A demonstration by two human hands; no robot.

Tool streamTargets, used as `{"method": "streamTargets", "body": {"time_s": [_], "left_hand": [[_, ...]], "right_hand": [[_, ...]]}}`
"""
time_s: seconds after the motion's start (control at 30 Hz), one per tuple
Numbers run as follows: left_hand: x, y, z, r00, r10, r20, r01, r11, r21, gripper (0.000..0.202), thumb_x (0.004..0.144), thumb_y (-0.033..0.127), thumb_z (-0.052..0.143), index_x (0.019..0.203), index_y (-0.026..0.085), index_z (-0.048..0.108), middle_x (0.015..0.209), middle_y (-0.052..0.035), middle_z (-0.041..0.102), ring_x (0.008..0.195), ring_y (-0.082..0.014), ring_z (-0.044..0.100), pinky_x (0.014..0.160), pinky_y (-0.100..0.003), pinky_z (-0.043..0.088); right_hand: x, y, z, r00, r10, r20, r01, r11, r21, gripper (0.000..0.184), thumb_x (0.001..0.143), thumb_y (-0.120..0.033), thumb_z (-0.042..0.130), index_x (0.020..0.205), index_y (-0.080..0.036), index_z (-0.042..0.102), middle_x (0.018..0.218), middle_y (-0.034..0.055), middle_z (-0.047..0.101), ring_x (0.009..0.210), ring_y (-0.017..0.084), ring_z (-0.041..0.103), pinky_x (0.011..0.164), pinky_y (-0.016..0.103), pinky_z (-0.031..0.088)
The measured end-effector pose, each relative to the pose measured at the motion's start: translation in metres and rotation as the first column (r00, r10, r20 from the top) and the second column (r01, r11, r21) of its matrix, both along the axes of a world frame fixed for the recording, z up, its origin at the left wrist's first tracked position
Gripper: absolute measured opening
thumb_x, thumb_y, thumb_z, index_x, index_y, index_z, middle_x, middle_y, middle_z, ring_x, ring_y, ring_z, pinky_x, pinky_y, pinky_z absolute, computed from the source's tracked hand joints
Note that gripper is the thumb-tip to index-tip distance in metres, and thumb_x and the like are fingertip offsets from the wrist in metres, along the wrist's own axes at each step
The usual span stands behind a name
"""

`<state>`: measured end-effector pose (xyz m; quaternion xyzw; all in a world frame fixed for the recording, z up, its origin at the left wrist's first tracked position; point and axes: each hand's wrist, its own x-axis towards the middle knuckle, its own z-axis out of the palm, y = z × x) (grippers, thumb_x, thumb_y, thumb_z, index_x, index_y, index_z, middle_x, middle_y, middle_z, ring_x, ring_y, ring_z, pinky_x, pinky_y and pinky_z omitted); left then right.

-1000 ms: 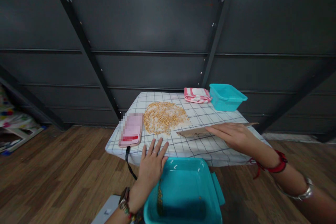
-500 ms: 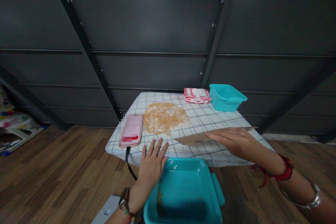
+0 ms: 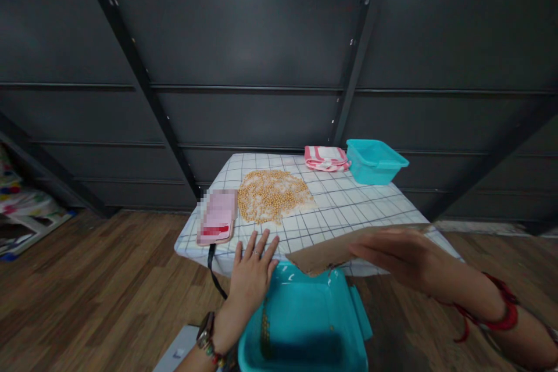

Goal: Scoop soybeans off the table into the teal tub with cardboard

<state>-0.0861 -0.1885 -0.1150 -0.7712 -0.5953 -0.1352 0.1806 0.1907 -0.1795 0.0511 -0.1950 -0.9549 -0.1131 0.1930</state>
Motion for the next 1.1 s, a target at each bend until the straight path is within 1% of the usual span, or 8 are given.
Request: {"method": "streamTargets", "body": {"time_s": [0.13,0.27,0.37,0.57,0.7,0.77,0.87,1.1], "left_hand": [[-0.001,-0.001,0.001,1.0,-0.009,-0.004,0.009,1.0,-0.001,0.045,0.089,0.033,0.032,0.133,0.035,0.026,0.136,0.0002,0.042,0.123,-0.0267,0.038,0.095,-0.049,0.032],[0.0,-0.001,0.003,1.0,-0.008,-0.018,0.008,1.0,-0.005,0.043,0.089,0.033,0.031,0.132,0.034,0.031,0.136,-0.0001,0.042,0.122,-0.0276,0.039,0.093,-0.049,0.034],[0.001,-0.001,0.004,1.0,-0.002,-0.031,0.002,1.0,-0.011,0.042,0.089,0.032,0.032,0.131,0.033,0.033,0.136,0.0,0.042,0.122,-0.0277,0.04,0.092,-0.049,0.035],[0.002,-0.001,0.006,0.999,0.0,-0.037,-0.001,1.0,-0.021,0.042,0.088,0.032,0.034,0.13,0.033,0.035,0.135,-0.0009,0.043,0.121,-0.0282,0.04,0.091,-0.05,0.035],[0.003,-0.001,0.007,0.999,0.009,-0.042,-0.01,1.0,-0.021,0.042,0.088,0.031,0.035,0.13,0.033,0.036,0.135,-0.0007,0.043,0.122,-0.0278,0.04,0.091,-0.05,0.035],[0.003,-0.001,0.007,0.999,0.009,-0.052,-0.01,1.0,-0.01,0.043,0.088,0.03,0.036,0.13,0.032,0.036,0.135,-0.0008,0.043,0.121,-0.0277,0.041,0.091,-0.05,0.036],[0.003,-0.001,0.007,0.998,0.006,-0.065,-0.005,1.0,0.025,0.043,0.088,0.03,0.036,0.13,0.032,0.036,0.134,-0.001,0.045,0.12,-0.0273,0.042,0.091,-0.049,0.036],[0.001,-0.001,0.004,0.997,-0.006,-0.082,0.013,0.997,0.083,0.042,0.089,0.031,0.032,0.131,0.032,0.035,0.132,-0.0006,0.047,0.119,-0.027,0.043,0.09,-0.048,0.036]], "right_hand": [[0.001,-0.009,0.001,0.999,0.044,0.027,-0.047,0.99,0.131,0.038,0.089,-0.007,0.032,0.121,-0.02,0.047,0.085,0.0033,0.066,0.074,0.013,0.061,0.063,0.023,0.05],[0.004,-0.013,0.0,0.997,0.045,0.058,-0.057,0.976,0.21,0.038,0.089,-0.004,0.026,0.118,-0.017,0.048,0.081,0.0027,0.066,0.074,0.012,0.059,0.065,0.023,0.049],[0.004,-0.016,0.002,0.997,0.055,0.051,-0.064,0.979,0.194,0.041,0.09,-0.005,0.025,0.122,-0.018,0.046,0.081,0.0017,0.067,0.072,0.012,0.06,0.063,0.024,0.049],[0.004,-0.014,0.009,0.997,0.069,-0.035,-0.066,0.993,0.1,0.049,0.09,-0.01,0.03,0.137,-0.023,0.027,0.086,0.0015,0.067,0.074,0.014,0.062,0.06,0.024,0.051],[0.006,0.007,0.003,0.995,-0.009,-0.095,0.013,0.999,0.04,0.04,0.089,-0.007,0.033,0.125,-0.023,0.042,0.092,0.0008,0.067,0.077,0.011,0.062,0.064,0.022,0.051],[0.005,0.022,-0.002,0.996,-0.023,-0.082,0.034,0.99,0.134,0.039,0.086,-0.001,0.033,0.116,-0.02,0.049,0.091,0.0019,0.067,0.078,0.012,0.062,0.067,0.024,0.051],[-0.001,0.043,-0.012,0.999,-0.018,-0.034,0.026,0.961,0.275,0.038,0.084,0.001,0.031,0.112,-0.014,0.051,0.09,0.0057,0.067,0.077,0.015,0.062,0.064,0.028,0.051],[-0.011,0.063,-0.023,0.999,-0.046,0.013,0.041,0.962,0.271,0.041,0.079,0.001,0.032,0.111,-0.013,0.053,0.091,0.0066,0.067,0.074,0.015,0.062,0.061,0.028,0.05]]}}
